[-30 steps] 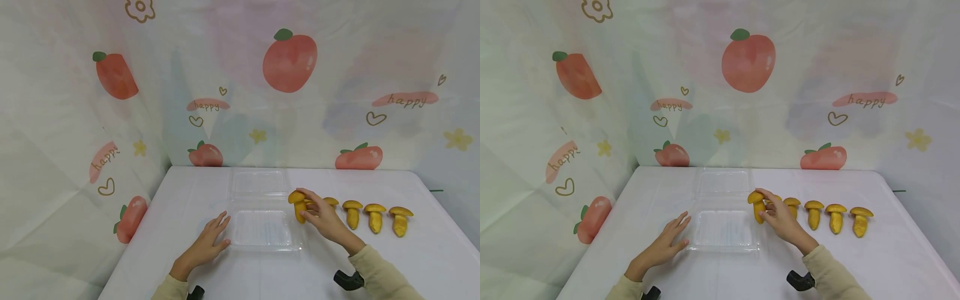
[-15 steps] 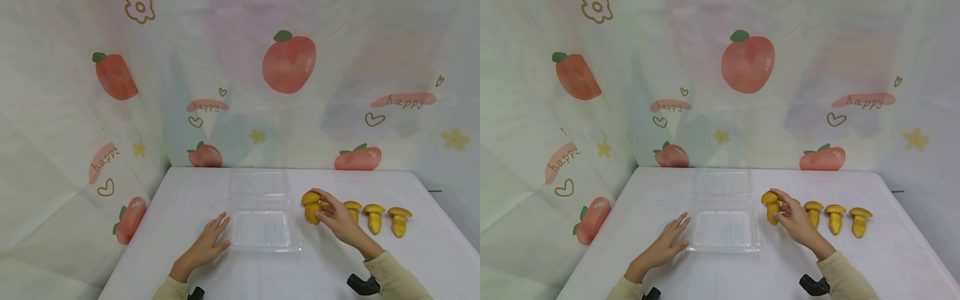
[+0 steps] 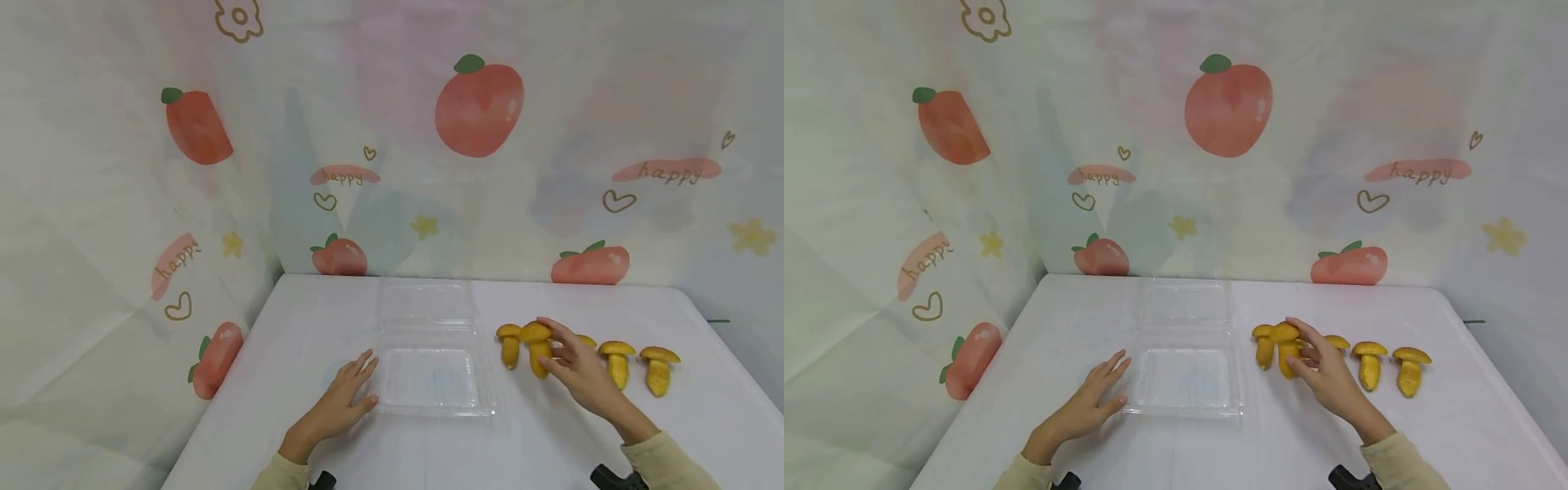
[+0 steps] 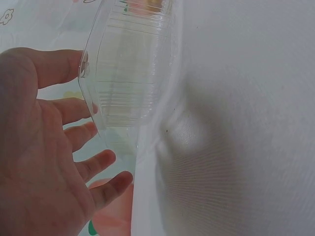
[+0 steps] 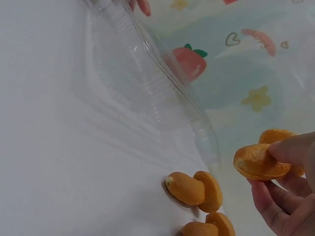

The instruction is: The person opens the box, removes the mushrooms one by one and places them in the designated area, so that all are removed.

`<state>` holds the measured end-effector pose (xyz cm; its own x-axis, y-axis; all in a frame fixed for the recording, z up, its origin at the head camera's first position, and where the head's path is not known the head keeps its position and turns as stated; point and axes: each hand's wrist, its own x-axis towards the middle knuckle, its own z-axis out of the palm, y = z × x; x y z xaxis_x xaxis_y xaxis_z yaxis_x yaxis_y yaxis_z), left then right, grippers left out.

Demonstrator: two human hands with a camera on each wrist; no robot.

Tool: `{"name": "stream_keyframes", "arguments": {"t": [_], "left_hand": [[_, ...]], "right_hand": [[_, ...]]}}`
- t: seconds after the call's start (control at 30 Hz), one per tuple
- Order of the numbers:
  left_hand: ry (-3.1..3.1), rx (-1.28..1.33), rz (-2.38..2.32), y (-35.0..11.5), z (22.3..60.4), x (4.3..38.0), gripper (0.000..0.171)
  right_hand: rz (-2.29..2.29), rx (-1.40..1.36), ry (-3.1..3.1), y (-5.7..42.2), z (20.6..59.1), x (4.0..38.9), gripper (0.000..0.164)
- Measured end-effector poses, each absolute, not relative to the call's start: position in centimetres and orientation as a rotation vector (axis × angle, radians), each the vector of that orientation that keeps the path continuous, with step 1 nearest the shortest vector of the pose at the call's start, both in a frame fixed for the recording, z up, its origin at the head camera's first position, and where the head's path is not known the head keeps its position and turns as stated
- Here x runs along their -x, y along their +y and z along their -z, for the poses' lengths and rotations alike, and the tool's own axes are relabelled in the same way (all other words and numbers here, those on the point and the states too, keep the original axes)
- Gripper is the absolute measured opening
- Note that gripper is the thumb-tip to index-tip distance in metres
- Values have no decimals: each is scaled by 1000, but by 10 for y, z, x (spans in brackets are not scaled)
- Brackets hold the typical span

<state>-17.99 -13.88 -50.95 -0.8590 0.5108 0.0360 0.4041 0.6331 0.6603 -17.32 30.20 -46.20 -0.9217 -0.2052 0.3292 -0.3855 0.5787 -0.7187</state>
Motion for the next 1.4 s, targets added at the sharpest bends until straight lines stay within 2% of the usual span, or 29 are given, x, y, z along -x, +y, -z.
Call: {"name": "stream_keyframes", "arguments": {"t": [1.4], "left_hand": [[2702,-783,-1026,-140,509,180,66]], "right_hand": [[-1207,-253,-2606,389,481,151,72]]}}
